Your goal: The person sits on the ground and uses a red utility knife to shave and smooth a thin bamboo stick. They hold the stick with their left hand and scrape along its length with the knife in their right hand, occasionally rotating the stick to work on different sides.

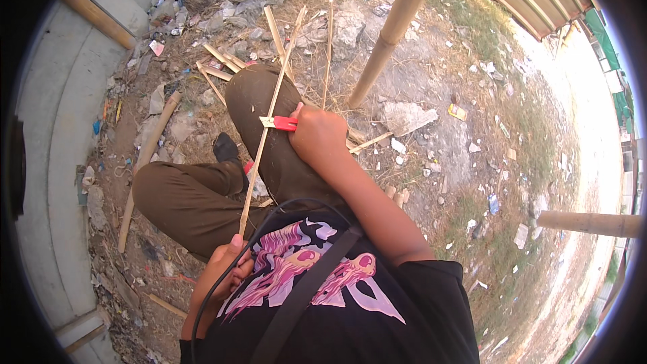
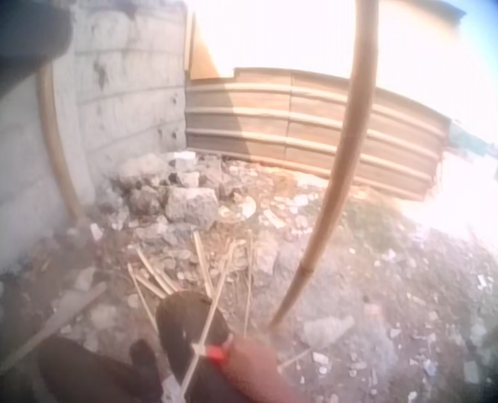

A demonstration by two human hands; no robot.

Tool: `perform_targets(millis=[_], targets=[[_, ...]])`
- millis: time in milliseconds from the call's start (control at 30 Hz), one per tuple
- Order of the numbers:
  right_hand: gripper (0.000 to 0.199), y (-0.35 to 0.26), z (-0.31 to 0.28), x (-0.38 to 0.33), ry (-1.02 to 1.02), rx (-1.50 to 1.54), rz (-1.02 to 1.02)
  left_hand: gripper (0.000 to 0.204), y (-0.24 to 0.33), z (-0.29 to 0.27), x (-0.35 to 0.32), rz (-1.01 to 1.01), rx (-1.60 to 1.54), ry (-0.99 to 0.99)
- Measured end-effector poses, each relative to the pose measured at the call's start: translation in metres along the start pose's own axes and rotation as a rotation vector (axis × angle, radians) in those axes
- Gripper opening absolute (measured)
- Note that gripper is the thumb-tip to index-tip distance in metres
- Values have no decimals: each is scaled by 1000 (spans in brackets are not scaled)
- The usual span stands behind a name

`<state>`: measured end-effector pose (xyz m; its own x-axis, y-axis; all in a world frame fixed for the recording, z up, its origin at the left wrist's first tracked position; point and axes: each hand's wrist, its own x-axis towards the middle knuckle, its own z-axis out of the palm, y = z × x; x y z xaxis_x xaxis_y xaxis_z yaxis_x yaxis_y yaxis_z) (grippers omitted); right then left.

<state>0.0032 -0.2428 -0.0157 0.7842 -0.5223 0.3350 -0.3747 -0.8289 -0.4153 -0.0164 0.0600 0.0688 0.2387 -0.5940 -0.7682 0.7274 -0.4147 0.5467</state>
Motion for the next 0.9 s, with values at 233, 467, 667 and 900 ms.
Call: perform_targets(millis=[233, 467, 667, 900], targets=[[36, 12, -3, 2, 40, 47, -44, 50, 5, 7, 1, -23, 46, 38], [38, 39, -33, 7, -370, 420, -43, 48, 2, -9, 19, 4, 52, -52], [27, 47, -29, 20, -328, -8, 42, 49, 2, -14, 28, -30, 90, -56], [30, 32, -18, 18, -150, -112, 29, 53, -3, -20, 23, -61, 121, -87]])
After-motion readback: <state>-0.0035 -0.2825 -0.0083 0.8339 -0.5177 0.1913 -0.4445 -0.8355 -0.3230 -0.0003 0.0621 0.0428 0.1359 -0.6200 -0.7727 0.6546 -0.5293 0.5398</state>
